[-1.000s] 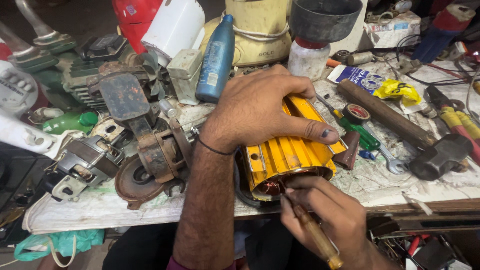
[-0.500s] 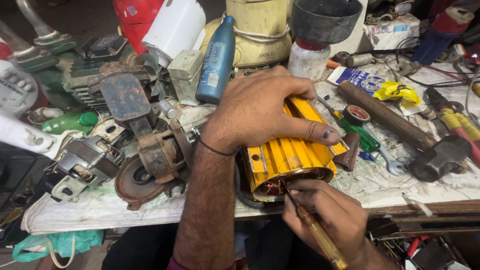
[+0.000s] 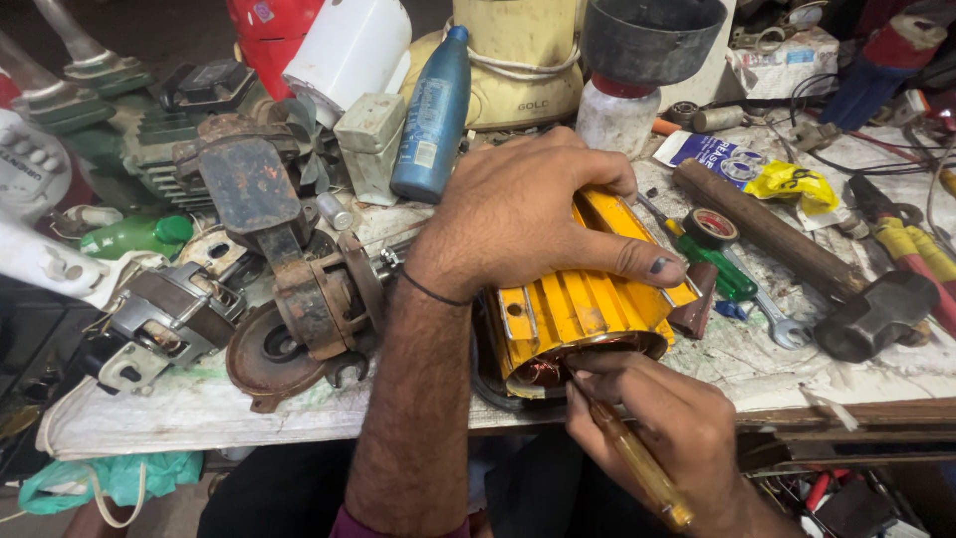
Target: The person uses a screwdriver to scrape and clean the interior copper windings of a yellow motor stator. They rotate the stator to access different sections while working at a cluttered workbench.
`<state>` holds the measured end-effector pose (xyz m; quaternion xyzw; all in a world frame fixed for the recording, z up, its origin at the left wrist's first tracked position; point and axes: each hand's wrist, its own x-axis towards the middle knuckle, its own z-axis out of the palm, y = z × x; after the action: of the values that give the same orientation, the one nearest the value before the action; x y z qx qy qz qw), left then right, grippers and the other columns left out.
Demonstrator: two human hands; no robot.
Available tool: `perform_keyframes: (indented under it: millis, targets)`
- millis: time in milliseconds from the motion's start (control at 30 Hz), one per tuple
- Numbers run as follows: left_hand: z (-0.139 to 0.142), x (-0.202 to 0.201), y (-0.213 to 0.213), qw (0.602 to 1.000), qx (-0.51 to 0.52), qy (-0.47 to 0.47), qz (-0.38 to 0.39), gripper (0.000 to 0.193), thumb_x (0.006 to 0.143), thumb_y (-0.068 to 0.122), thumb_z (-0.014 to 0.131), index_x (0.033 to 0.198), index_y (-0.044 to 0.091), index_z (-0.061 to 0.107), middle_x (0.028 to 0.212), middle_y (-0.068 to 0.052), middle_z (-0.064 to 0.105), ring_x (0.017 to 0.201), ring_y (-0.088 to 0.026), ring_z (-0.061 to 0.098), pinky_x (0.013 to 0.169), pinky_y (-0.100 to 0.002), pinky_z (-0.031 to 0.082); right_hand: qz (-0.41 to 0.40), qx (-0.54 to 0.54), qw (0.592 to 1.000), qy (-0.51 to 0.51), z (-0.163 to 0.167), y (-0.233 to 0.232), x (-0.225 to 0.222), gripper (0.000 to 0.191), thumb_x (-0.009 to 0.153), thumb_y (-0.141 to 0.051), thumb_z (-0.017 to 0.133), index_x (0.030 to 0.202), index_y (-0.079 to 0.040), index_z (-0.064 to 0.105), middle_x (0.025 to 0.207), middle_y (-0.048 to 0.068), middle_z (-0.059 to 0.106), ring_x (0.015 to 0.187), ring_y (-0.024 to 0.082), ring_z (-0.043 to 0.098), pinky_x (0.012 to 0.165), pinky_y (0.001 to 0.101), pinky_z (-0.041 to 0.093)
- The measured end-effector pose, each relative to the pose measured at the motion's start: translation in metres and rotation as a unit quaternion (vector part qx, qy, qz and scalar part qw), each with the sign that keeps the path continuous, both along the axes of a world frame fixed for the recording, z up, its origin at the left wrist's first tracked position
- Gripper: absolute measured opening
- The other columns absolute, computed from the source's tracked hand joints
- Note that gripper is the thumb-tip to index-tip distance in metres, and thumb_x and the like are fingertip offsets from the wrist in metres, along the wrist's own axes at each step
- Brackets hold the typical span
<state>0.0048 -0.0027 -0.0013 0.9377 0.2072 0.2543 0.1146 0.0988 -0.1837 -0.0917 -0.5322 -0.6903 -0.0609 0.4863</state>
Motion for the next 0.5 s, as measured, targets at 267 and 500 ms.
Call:
perform_keyframes:
  millis: [267,500]
  targets:
    - [-0.0004,0.0029,-0.0010,1.000,0.004,0.002,0.006,0.081,0.055,0.092,0.068,0.097,0.023,0.080,0.087,0.000,0.067,0.083,-0.015,0.065,0.066,-0.039,0.043,-0.034,0.010,0.999,-0.025,-0.0011,0.0007,-0.0050,0.018,0.073,-0.002,0.082,0.082,-0.002,0.067,0.081,0.009,0.072,0.067,0.021,0.073,0.060,0.0310,0.057]
    - [-0.0061,0.0043,0.0018,1.000,0.017,-0.003,-0.008,0.084,0.058,0.092,0.065,0.103,0.023,0.079,0.087,-0.002,0.066,0.079,-0.016,0.063,0.064,-0.041,0.040,-0.031,0.006,0.999,-0.016,-0.0038,-0.0012,-0.0088,0.019,0.073,-0.001,0.082,0.084,0.001,0.067,0.084,0.011,0.073,0.070,0.021,0.075,0.061,0.0296,0.058]
